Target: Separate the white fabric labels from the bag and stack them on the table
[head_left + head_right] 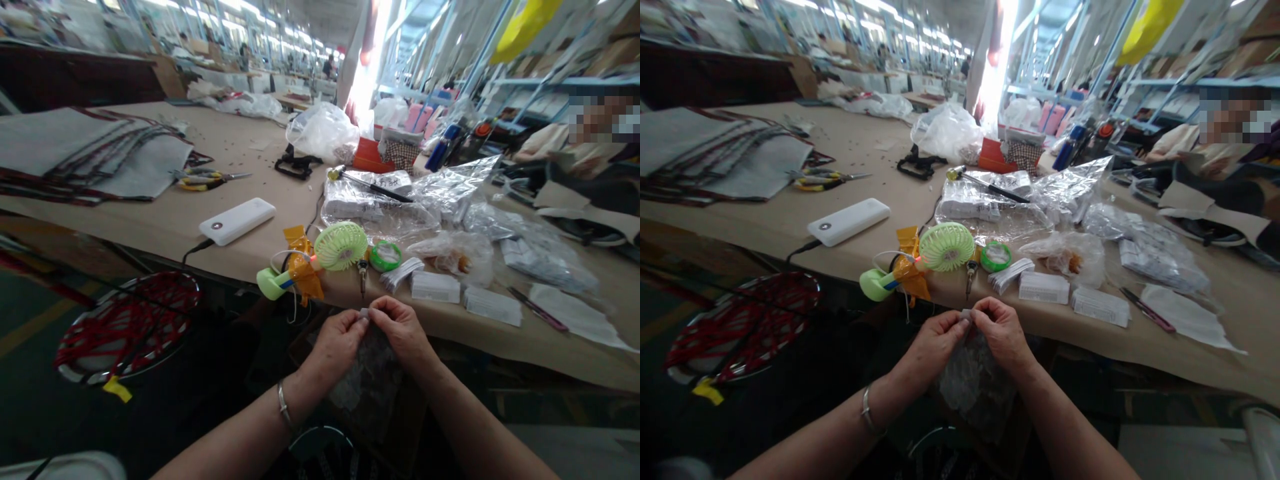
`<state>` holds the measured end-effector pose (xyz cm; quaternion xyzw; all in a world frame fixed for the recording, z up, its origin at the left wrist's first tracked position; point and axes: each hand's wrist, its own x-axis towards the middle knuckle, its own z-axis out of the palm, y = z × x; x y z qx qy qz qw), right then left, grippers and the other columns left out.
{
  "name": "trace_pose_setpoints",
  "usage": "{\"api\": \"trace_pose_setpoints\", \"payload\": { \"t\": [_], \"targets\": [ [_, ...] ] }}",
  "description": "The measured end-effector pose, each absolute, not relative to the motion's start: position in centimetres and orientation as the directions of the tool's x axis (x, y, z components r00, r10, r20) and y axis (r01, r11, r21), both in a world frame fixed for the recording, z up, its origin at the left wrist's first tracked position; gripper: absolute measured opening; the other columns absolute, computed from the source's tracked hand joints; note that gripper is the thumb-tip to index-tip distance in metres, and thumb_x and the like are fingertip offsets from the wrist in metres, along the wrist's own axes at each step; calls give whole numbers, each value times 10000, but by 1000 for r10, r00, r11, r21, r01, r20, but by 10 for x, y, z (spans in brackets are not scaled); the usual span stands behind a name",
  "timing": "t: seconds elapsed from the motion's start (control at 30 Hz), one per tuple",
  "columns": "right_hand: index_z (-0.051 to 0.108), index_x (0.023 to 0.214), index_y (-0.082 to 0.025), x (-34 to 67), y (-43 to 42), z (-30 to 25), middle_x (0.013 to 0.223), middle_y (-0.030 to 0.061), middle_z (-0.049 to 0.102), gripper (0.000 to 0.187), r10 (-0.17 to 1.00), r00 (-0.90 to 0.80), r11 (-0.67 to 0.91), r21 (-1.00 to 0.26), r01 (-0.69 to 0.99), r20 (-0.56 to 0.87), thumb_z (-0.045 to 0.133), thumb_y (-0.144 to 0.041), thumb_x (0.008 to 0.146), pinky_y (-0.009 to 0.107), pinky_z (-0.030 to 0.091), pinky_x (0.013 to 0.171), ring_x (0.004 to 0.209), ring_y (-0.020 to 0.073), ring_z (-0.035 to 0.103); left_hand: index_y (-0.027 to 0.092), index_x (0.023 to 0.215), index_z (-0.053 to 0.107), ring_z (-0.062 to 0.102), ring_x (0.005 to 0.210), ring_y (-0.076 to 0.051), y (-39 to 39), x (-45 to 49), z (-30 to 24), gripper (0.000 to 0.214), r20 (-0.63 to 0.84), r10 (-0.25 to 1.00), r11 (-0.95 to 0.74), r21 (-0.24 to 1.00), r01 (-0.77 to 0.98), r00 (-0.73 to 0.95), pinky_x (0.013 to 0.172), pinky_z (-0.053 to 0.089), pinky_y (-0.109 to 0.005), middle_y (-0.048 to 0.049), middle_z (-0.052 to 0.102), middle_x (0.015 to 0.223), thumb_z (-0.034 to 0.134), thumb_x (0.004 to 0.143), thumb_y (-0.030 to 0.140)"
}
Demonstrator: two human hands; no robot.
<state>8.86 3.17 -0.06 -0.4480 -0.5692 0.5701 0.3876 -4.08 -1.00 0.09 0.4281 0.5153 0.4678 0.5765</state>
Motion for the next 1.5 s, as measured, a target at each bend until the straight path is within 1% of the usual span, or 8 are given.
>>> {"api": "trace_pose_setpoints", "payload": {
  "t": [0.1, 0.23, 0.4, 0.53, 0.97, 1.1, 1.33, 1.5],
  "targets": [
    [551, 674, -156, 88, 35, -1, 593, -40, 512, 157, 958, -286, 52, -984, 170, 1, 593, -296, 729, 190, 382, 530, 553, 79, 458, 123, 725, 632, 484, 634, -118, -6, -46, 3, 193, -133, 991, 134, 990, 39, -30, 593, 375, -223, -5, 583, 660, 517, 779, 269],
    [566, 698, -157, 87, 37, -3, 622, -26, 517, 139, 959, -269, 163, -947, 278, 86, 563, -286, 749, 203, 384, 558, 586, 92, 458, 154, 766, 651, 537, 671, -132, -3, -49, 3, 178, -29, 996, 40, 990, 138, -80, 639, 406, -228, -13, 628, 705, 505, 789, 254],
    [572, 697, -160, 86, 39, -1, 622, -16, 537, 142, 956, -263, 219, -919, 329, 134, 548, -288, 757, 211, 399, 567, 594, 104, 476, 169, 753, 638, 538, 642, -121, 1, -51, 0, 197, 86, 991, -59, 970, 238, -104, 615, 396, -215, -3, 623, 687, 480, 815, 269],
    [573, 692, -164, 83, 40, 1, 620, -14, 549, 133, 957, -250, 227, -912, 341, 144, 541, -275, 756, 210, 405, 563, 589, 107, 489, 173, 710, 624, 513, 605, -106, 4, -52, 0, 205, 134, 985, -100, 955, 278, -105, 584, 375, -202, 14, 601, 645, 478, 820, 267],
    [566, 725, -171, 83, 42, -1, 622, -23, 537, 127, 945, -270, 272, -905, 327, 187, 521, -267, 794, 205, 400, 564, 586, 104, 489, 174, 688, 620, 512, 604, -108, 10, -52, -4, 217, 142, 983, -108, 959, 261, -116, 596, 378, -204, 15, 590, 634, 474, 817, 270],
    [570, 736, -172, 83, 42, -2, 609, -22, 539, 128, 942, -272, 283, -901, 329, 197, 516, -268, 801, 207, 405, 561, 580, 106, 493, 175, 680, 620, 502, 592, -103, 12, -51, -5, 222, 156, 980, -116, 953, 281, -122, 589, 373, -201, 20, 585, 627, 472, 817, 270],
    [559, 731, -177, 81, 43, -2, 588, -34, 526, 129, 953, -242, 252, -921, 298, 182, 518, -272, 807, 207, 401, 542, 548, 101, 496, 173, 675, 606, 499, 597, -104, 18, -51, -9, 241, 156, 980, -115, 949, 293, -120, 590, 366, -205, 19, 569, 617, 451, 829, 275],
    [583, 762, -180, 85, 34, -4, 632, -18, 567, 130, 947, -268, 259, -912, 319, 175, 535, -289, 814, 213, 425, 562, 589, 113, 530, 171, 677, 592, 489, 598, -102, 6, -52, -3, 237, 143, 985, -113, 956, 272, -92, 580, 362, -201, 22, 554, 623, 449, 834, 275]
  ]
}}
